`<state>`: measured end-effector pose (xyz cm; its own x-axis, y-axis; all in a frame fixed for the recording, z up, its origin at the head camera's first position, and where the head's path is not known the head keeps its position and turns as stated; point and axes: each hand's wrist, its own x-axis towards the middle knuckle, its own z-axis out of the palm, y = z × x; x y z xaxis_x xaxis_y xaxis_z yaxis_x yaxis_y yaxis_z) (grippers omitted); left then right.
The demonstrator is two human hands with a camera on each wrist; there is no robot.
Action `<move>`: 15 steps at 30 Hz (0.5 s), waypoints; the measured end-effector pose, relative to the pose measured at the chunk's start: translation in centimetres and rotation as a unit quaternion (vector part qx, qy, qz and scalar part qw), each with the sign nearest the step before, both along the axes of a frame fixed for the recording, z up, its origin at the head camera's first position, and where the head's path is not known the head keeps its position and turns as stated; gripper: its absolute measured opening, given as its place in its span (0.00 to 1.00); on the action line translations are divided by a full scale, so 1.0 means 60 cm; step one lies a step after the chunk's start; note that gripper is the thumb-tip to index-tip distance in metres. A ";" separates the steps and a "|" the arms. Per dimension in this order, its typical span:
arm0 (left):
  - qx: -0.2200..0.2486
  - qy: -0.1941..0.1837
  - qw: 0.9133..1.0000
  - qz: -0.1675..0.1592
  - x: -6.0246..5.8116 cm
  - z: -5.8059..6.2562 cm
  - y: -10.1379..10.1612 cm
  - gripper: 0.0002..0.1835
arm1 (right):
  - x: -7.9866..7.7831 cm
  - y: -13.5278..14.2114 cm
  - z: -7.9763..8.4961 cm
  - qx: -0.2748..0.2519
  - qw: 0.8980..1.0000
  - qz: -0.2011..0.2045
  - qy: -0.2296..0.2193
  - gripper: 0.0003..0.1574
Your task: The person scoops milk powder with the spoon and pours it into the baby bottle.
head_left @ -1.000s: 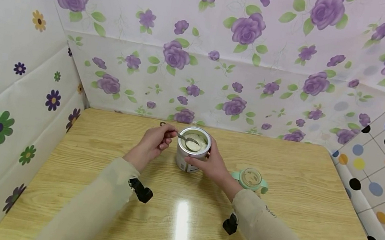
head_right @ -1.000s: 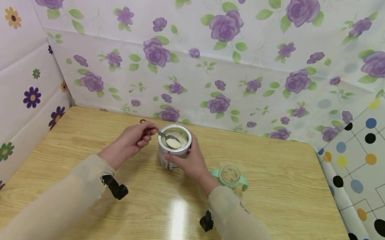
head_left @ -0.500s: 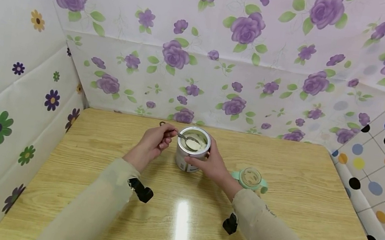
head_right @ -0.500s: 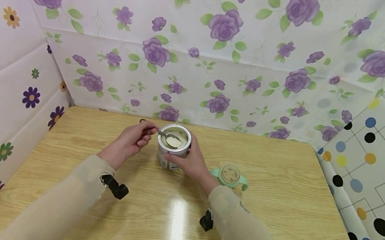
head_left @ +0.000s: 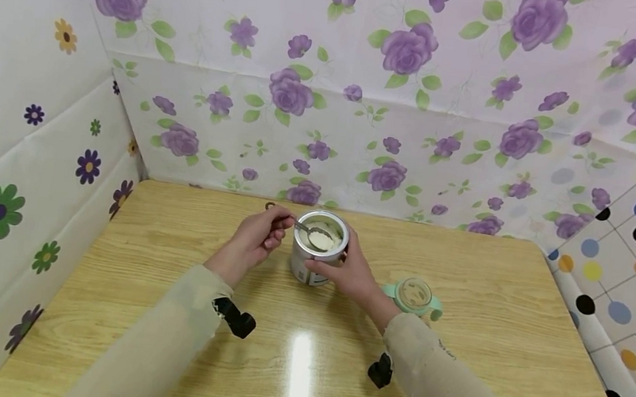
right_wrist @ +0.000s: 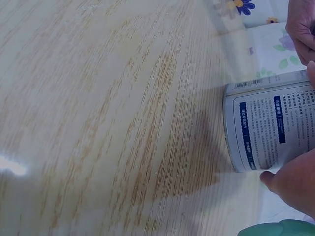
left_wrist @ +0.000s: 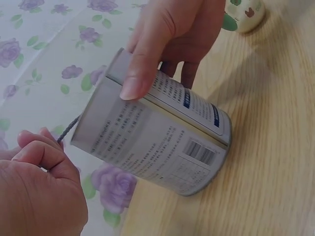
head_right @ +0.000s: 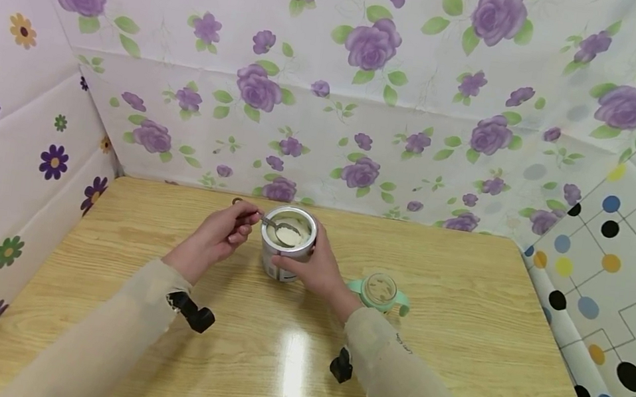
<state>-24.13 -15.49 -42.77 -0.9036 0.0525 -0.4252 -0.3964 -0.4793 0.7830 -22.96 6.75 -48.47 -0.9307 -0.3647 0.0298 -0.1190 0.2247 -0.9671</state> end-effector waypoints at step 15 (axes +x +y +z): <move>0.022 0.023 0.999 0.009 0.001 0.048 0.005 0.12 | 0.009 0.030 0.071 0.044 0.999 -0.010 0.019 0.79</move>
